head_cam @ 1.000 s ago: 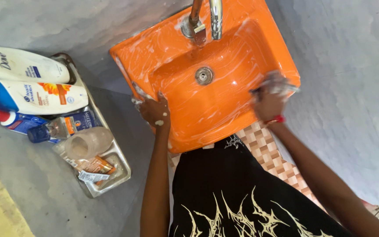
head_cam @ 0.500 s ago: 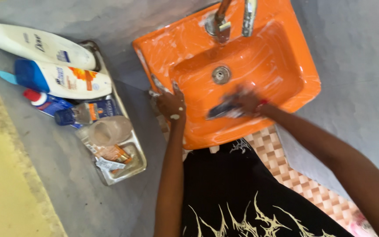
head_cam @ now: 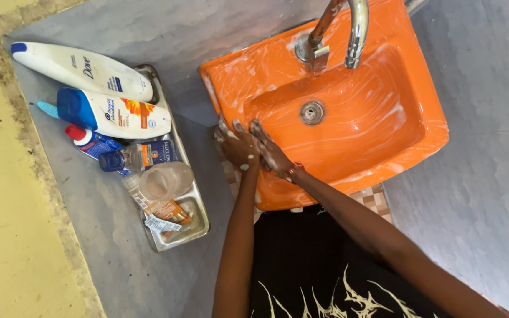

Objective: The person scrubs an orange sink with a cloth and soapy water, cleaning the interior of the basin, the faucet, and the area around the drain.

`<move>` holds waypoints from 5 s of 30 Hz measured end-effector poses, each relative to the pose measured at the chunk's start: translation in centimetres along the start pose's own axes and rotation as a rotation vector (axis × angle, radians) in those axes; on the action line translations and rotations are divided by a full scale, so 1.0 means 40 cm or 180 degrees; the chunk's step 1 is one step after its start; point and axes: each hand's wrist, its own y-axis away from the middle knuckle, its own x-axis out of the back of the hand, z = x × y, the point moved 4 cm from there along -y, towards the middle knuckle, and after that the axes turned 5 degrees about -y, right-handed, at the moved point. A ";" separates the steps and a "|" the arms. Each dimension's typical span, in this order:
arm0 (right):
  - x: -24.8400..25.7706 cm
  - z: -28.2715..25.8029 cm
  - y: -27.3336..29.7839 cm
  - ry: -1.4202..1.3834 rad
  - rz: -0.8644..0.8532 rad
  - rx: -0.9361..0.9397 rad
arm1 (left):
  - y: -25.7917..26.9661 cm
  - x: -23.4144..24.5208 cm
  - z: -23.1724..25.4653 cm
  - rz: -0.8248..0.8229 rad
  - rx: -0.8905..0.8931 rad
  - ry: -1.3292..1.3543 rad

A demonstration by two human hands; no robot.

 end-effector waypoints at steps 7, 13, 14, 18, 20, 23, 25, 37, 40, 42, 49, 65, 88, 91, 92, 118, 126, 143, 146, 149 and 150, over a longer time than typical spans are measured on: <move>0.491 0.176 0.221 0.2028 -0.0768 0.0383 | -0.013 0.054 0.060 -0.0320 0.0113 -0.0074; 0.687 0.407 0.219 0.3697 0.1857 -0.1142 | -0.019 0.090 0.075 -0.0458 0.0230 -0.0105; 0.614 0.409 0.183 0.3620 0.1941 -0.1071 | -0.018 0.090 0.076 -0.0483 0.0233 -0.0089; 0.258 0.254 0.073 0.2254 0.1406 -0.0454 | -0.008 0.082 0.059 -0.0562 0.0289 0.0012; 0.131 0.123 0.048 0.1393 0.0978 -0.0096 | -0.014 0.065 0.045 -0.0699 0.0415 -0.0148; 0.100 -0.037 0.129 0.0257 0.0294 0.0035 | -0.013 0.072 0.045 -0.0627 0.0218 -0.0067; 0.176 -0.037 0.227 0.0536 -0.0133 -0.0158 | 0.000 0.093 0.046 -0.0509 0.0062 0.0030; 0.283 0.010 0.328 0.1758 0.0182 -0.0251 | 0.302 0.024 0.075 -0.0561 -0.2188 0.0040; 0.283 0.011 0.311 0.1803 0.0516 0.0461 | 0.369 -0.068 0.023 -0.2695 0.0312 0.0548; 0.321 -0.018 0.300 0.1311 0.0882 0.0451 | 0.355 -0.082 0.025 -0.2534 0.1111 0.1340; 0.379 -0.212 0.325 -0.0411 0.0724 0.1872 | 0.348 -0.083 -0.009 -0.3702 0.3633 0.4447; 0.318 -0.274 0.382 0.1312 0.1289 0.2251 | 0.368 -0.287 -0.091 -0.2627 0.3227 0.5043; 0.465 -0.181 0.435 0.1077 0.1195 0.2535 | 0.441 -0.215 0.086 -0.2577 0.3146 0.5092; 0.465 -0.182 0.439 0.0868 0.1089 0.2528 | 0.442 -0.252 0.070 -0.2288 0.3036 0.5376; 0.464 -0.179 0.438 0.0813 0.1070 0.2525 | 0.444 -0.261 0.062 -0.2315 0.3083 0.5330; 0.536 -0.100 0.418 0.0908 0.0899 0.2867 | 0.465 -0.299 0.135 -0.2342 0.3075 0.5224; 0.567 -0.060 0.388 0.1065 0.1185 0.3007 | 0.473 -0.506 0.044 -0.2159 0.2300 0.5593; 0.570 -0.054 0.318 0.0989 0.1134 0.3044 | 0.421 -0.390 0.141 -0.2365 0.2598 0.5287; 0.564 -0.039 0.298 0.0478 0.0952 0.2448 | 0.426 -0.405 0.133 -0.2375 0.2670 0.5207; 0.553 -0.017 0.268 0.0218 0.0598 0.1659 | 0.428 -0.433 0.111 -0.2376 0.2721 0.5121; 0.552 -0.016 0.270 0.0253 0.0776 0.1855 | 0.429 -0.445 0.104 -0.2384 0.2735 0.5085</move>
